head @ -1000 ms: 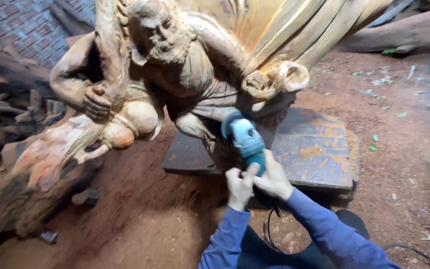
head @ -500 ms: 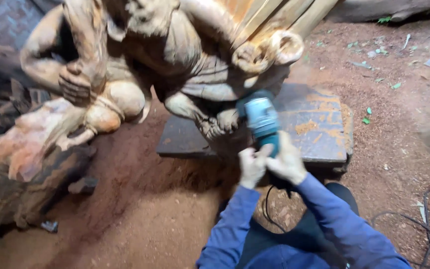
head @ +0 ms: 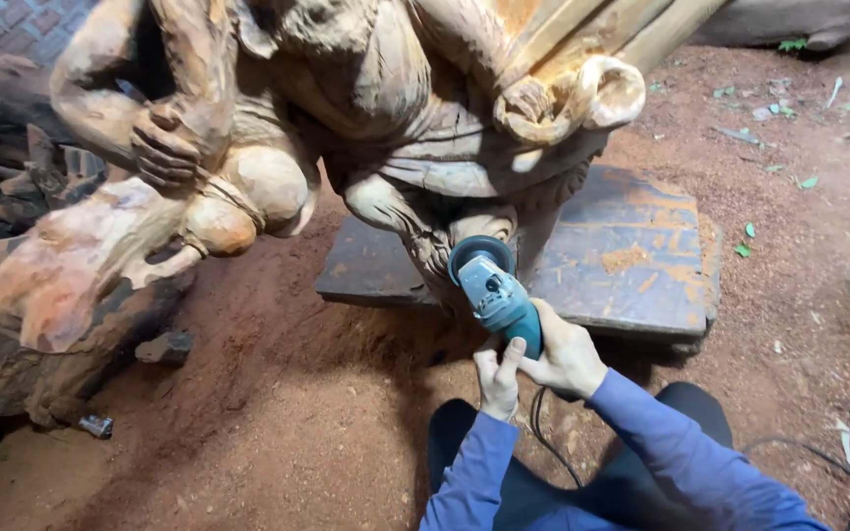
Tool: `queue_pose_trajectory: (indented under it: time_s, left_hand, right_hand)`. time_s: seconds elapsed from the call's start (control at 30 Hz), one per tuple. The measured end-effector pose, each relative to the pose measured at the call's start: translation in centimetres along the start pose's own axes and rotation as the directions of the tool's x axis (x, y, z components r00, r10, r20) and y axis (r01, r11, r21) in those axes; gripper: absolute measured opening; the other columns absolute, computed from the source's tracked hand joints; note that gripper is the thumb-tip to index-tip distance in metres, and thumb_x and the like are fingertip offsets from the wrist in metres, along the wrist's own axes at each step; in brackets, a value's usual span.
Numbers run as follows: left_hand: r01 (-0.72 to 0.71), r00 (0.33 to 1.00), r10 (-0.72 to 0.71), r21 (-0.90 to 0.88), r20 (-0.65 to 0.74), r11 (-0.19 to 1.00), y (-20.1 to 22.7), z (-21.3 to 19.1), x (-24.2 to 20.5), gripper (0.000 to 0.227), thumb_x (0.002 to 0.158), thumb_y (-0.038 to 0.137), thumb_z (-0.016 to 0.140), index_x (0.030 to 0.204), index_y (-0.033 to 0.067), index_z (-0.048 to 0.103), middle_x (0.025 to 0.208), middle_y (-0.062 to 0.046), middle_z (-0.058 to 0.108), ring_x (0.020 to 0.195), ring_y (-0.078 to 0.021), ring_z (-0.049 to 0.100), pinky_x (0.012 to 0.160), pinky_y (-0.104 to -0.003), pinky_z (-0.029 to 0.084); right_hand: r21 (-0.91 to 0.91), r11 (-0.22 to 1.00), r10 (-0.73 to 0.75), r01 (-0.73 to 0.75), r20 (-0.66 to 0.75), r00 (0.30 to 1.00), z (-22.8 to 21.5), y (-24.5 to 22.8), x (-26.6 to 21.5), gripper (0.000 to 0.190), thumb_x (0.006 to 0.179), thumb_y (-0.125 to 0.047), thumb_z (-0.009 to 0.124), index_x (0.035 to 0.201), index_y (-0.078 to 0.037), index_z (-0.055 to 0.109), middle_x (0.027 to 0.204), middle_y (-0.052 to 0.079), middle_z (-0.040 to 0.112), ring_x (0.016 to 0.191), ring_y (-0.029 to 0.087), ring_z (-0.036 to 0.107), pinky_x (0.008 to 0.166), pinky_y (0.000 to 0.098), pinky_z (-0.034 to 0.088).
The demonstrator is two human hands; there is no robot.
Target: Smoothing the surface of a large wooden sculpture using an angle grinder with a sanding disc.
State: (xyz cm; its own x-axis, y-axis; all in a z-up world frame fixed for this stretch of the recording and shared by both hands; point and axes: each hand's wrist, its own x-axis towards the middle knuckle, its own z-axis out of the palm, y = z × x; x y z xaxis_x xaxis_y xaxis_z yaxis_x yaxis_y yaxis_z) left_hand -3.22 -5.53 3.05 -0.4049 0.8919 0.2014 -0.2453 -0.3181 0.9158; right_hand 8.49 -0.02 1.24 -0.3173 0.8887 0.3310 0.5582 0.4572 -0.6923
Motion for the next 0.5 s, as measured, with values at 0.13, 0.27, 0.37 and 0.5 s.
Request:
queue_pose_trajectory:
  time_s: [0.13,0.27,0.37,0.5]
  left_hand:
    - [0.009,1.0,-0.01,0.069,0.01,0.998,-2.4,-0.9,-0.5,0.02,0.088,0.023,0.077,0.093,0.0035,0.075,0.081,0.004,0.066,0.079,-0.0101,0.061,0.082,-0.031,0.056]
    - [0.112,0.989,-0.104,0.074,-0.102,0.991,-0.6,0.1,-1.2,0.045,0.084,0.039,0.076,0.063,0.0009,0.065,0.059,-0.003,0.06,0.059,-0.0127,0.056,0.053,-0.032,0.044]
    - [0.131,0.986,-0.129,0.014,-0.108,0.991,1.4,0.5,-0.6,0.04,0.085,0.032,0.077,0.062,0.0038,0.061,0.061,-0.001,0.056,0.061,-0.0116,0.051,0.055,-0.03,0.041]
    - [0.317,0.914,-0.337,-0.119,-0.225,0.941,3.2,0.7,-1.5,0.038,0.078,0.034,0.08,0.069,-0.0008,0.067,0.07,-0.009,0.064,0.07,-0.0208,0.063,0.062,-0.036,0.051]
  right_hand:
    - [0.022,0.991,0.131,-0.133,0.099,0.987,-2.3,-2.2,0.0,0.077,0.071,-0.048,0.077,0.138,-0.022,0.047,0.089,0.024,0.074,0.087,0.051,0.071,0.077,0.066,0.057]
    - [-0.058,0.992,0.126,-0.114,0.282,0.951,-4.3,-4.5,0.7,0.067,0.079,-0.056,0.067,0.129,-0.018,0.044,0.095,0.014,0.073,0.076,0.048,0.071,0.064,0.0547,0.055]
    - [-0.06,0.985,0.172,-0.162,0.279,0.945,-4.9,-6.3,1.2,0.066,0.08,-0.054,0.065,0.129,-0.015,0.042,0.093,0.016,0.073,0.075,0.047,0.071,0.064,0.0532,0.054]
    - [-0.152,0.98,0.18,-0.129,0.402,0.898,-5.6,-7.9,1.7,0.069,0.081,-0.053,0.064,0.13,-0.012,0.04,0.094,0.016,0.075,0.077,0.045,0.073,0.066,0.052,0.057]
